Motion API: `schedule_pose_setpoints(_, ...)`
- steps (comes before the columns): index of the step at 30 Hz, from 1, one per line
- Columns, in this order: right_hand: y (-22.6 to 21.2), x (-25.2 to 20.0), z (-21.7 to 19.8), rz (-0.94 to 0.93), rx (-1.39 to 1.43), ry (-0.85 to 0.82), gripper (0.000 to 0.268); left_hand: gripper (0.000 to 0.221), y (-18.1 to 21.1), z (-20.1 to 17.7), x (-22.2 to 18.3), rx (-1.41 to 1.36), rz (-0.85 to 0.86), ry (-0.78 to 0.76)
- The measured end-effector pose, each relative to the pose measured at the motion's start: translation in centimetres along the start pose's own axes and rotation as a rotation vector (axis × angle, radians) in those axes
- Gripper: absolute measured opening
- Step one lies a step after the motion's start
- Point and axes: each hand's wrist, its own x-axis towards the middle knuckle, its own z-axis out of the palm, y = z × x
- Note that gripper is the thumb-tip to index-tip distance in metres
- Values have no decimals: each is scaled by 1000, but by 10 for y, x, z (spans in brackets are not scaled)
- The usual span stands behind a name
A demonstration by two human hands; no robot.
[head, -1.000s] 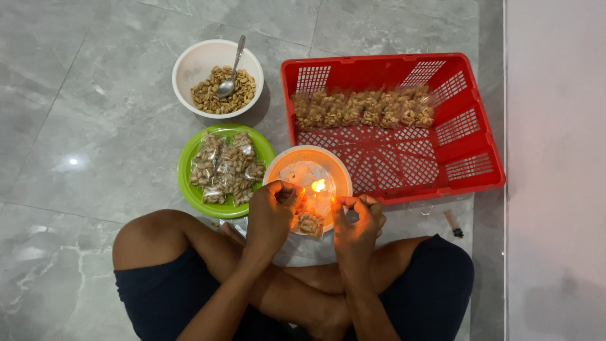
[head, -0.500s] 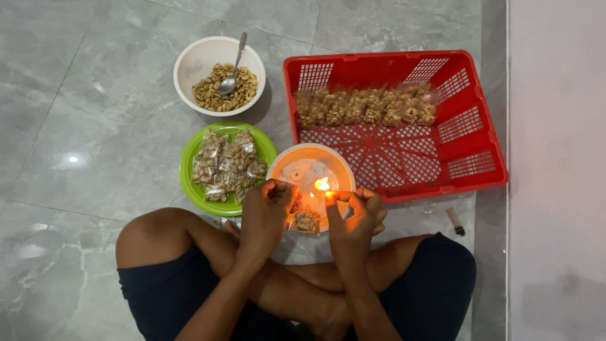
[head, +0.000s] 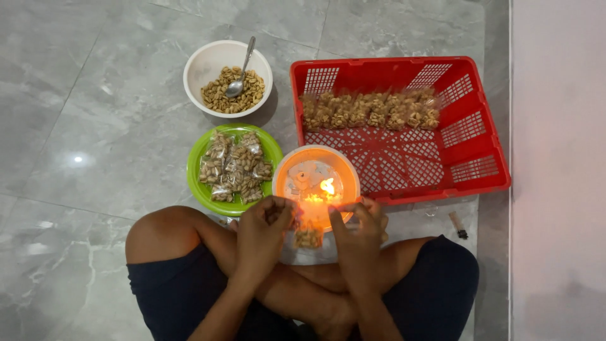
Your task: Manually sealing small plastic bags of peanuts using the heat from a candle flame and organizing them into a crate.
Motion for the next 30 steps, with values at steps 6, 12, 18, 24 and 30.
schedule_pose_setpoints(6, 5, -28, -27, 225, 809, -311, 25, 10, -10, -3, -36, -167, 32, -132)
schedule_pose_setpoints(12, -30, -50, -30, 650, 1024, -431, 14, 6, -4, 1, -62, -173, 85, -112)
schedule_pose_setpoints(18, -33, -58, -31, 429, 1059, -298, 16, 6, -3, -1, -72, -108, 152, -108)
schedule_pose_setpoints(24, -37, -58, -40, 437, 1063, -309, 37, 4, -13, 0, -72, -200, 136, -100)
schedule_pose_setpoints(30, -3, -56, -50, 451, 956, -528, 58, 6, -28, -10, -67, -294, 124, -124)
